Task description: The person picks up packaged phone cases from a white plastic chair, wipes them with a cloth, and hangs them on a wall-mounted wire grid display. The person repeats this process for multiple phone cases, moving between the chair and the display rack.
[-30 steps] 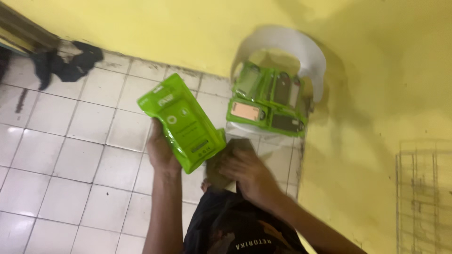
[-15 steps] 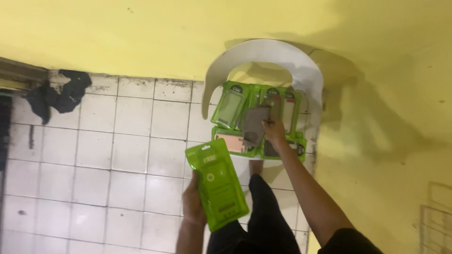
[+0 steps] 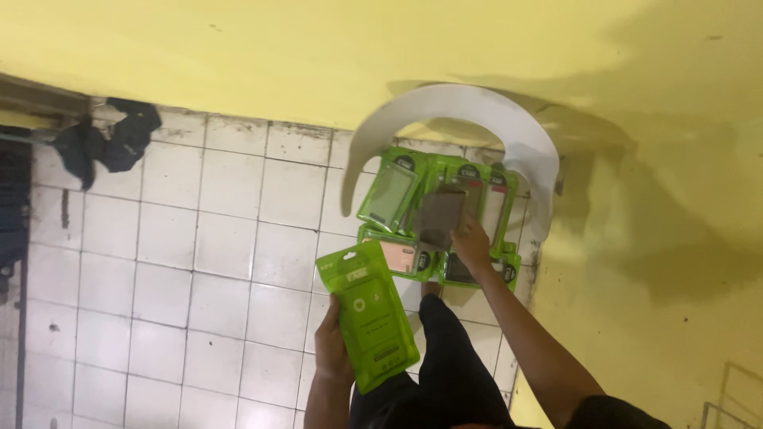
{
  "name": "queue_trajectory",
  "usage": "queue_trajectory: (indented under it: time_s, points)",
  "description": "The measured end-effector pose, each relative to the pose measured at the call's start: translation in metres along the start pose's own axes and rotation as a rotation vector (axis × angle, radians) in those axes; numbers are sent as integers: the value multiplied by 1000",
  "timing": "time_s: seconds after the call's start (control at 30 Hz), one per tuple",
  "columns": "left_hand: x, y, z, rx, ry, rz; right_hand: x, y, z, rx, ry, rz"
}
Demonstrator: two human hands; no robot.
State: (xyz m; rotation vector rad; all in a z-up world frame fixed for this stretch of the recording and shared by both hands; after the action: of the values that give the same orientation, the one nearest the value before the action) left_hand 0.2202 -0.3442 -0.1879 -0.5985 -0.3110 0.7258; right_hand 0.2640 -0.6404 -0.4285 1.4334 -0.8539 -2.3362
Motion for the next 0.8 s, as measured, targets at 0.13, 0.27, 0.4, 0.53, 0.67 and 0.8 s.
queue_trajectory:
  time_s: [0.13, 0.27, 0.4, 0.53, 0.67, 0.8]
  points:
    - [17, -8, 30, 254, -213, -445, -84, 24, 55, -185, -69, -280]
    - [38, -35, 87, 447, -675, -1021, -225, 12, 148, -649, -69, -953]
    - [62, -58, 150, 652, -1119, -1462, -337, -12, 205, -901, 51, -863]
    - [106, -17, 216, 740, -1206, -1406, -414, -61, 225, -999, 194, -717]
    - [156, 40, 269, 754, -1255, -1425, -468, -127, 254, -1067, 252, -546]
    - [207, 116, 342, 807, -1283, -1022, -536, -198, 294, -957, 357, -531]
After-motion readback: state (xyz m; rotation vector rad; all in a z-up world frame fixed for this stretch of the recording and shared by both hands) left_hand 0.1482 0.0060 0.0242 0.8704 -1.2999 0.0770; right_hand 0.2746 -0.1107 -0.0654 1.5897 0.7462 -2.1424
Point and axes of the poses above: each hand's wrist, its own z-axis away from the middle knuckle, its own y-axis out of the back of the hand, x = y × z, the point moved 5 cm from there along -z, towards the middle knuckle, and after that the axes turned 8 degrees about y, right-handed, at the moved point
